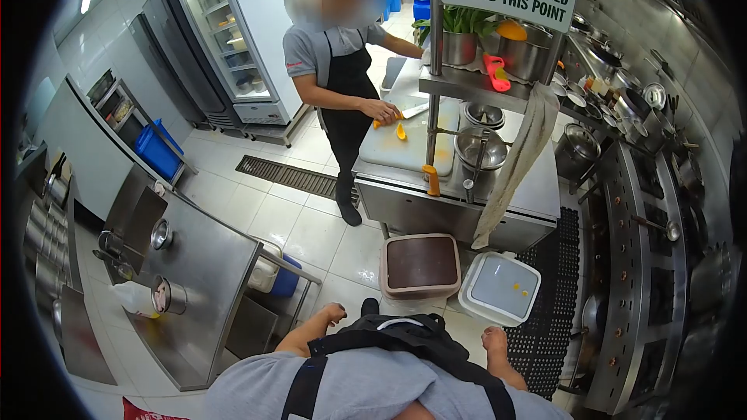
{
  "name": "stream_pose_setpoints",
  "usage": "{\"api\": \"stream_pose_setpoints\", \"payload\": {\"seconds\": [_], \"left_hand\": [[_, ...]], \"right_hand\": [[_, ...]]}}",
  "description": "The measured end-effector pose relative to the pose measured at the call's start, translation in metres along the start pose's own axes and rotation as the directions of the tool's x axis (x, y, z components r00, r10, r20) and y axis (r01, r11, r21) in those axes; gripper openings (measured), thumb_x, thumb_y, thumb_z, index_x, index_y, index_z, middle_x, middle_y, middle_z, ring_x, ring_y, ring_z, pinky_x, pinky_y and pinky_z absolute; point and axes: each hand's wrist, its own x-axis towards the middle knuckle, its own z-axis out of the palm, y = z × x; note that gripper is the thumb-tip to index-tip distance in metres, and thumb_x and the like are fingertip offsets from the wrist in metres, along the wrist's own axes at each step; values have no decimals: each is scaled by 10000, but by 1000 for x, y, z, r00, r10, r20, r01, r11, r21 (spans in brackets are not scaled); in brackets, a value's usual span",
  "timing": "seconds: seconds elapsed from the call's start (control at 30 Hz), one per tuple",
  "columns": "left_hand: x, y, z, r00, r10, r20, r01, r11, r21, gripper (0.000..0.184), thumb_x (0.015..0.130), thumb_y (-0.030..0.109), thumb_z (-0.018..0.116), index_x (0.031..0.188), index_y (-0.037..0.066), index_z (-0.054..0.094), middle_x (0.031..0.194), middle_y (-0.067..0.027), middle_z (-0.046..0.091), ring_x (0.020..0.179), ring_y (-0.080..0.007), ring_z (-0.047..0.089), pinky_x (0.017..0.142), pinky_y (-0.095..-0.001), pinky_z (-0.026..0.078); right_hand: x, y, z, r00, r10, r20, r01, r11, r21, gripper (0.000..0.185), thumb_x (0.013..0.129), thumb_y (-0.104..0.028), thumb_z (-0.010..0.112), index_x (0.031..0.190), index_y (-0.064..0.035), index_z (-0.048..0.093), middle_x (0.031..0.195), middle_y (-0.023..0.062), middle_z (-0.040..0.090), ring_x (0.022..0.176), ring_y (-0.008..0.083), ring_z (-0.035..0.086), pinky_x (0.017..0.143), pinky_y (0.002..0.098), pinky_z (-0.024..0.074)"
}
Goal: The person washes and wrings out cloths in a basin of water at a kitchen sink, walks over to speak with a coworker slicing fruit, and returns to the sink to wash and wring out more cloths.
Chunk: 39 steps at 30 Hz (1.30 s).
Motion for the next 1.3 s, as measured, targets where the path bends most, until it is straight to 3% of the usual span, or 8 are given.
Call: {"api": "stream_pose_setpoints", "payload": {"seconds": [0.07,0.1,0.17,0.37,0.5,0.67,0.97,1.3], "left_hand": [[33,-25,4,954,285,89,-299,914,274,264,733,90,564,989,63,622,823,-83,610,728,-219,629,537,-353,559],[21,-15,2,954,285,91,-300,915,271,264,733,90,564,989,63,622,823,-83,610,728,-219,629,537,-353,559],[-1,8,1,998,-44,41,44,999,4,278,713,46,564,985,61,619,850,-78,603,750,-220,625,540,-349,563],[11,-5,7,993,90,80,-101,985,141,269,718,56,559,980,58,620,865,-85,611,743,-220,623,537,-352,559],[-12,10,10,997,-69,20,68,998,13,296,703,24,557,988,64,621,935,-80,609,754,-215,624,554,-351,565],[10,-16,13,978,186,90,-202,951,234,292,729,47,532,1007,67,620,948,-66,618,755,-212,624,570,-348,565],[3,4,12,1000,-14,11,14,999,-29,329,725,195,557,1027,74,610,760,-80,614,659,-187,617,548,-351,544],[-2,11,11,1000,-2,3,2,1000,26,327,727,200,575,1026,78,626,790,-73,630,684,-207,626,553,-353,550]], "right_hand": [[5,2,5,1000,-9,2,9,1000,17,228,699,-143,597,910,-99,671,946,145,641,921,297,603,855,371,465],[8,2,8,1000,-11,-20,11,1000,0,213,695,-149,604,887,-97,677,926,135,647,902,294,609,847,369,469],[4,4,9,999,-5,-39,4,1000,-22,199,690,-156,611,865,-94,683,906,125,653,884,290,616,839,368,473],[-7,-10,-1,1000,22,-11,-22,999,-36,205,699,-169,611,882,-110,683,913,116,655,901,284,613,852,374,470],[-5,-6,3,1000,21,15,-20,1000,-22,225,709,-168,597,912,-112,677,948,137,645,930,288,603,859,379,466],[-14,-12,-2,999,11,36,-10,999,-37,241,698,-135,567,912,-91,671,953,158,637,927,301,601,857,380,463],[-6,-6,4,1000,6,-12,-7,1000,-22,189,711,-150,617,876,-82,680,902,137,655,889,280,619,833,364,481],[13,11,12,998,-49,-49,47,998,-44,180,701,-149,611,856,-94,684,882,142,655,873,287,623,841,366,476]]}}
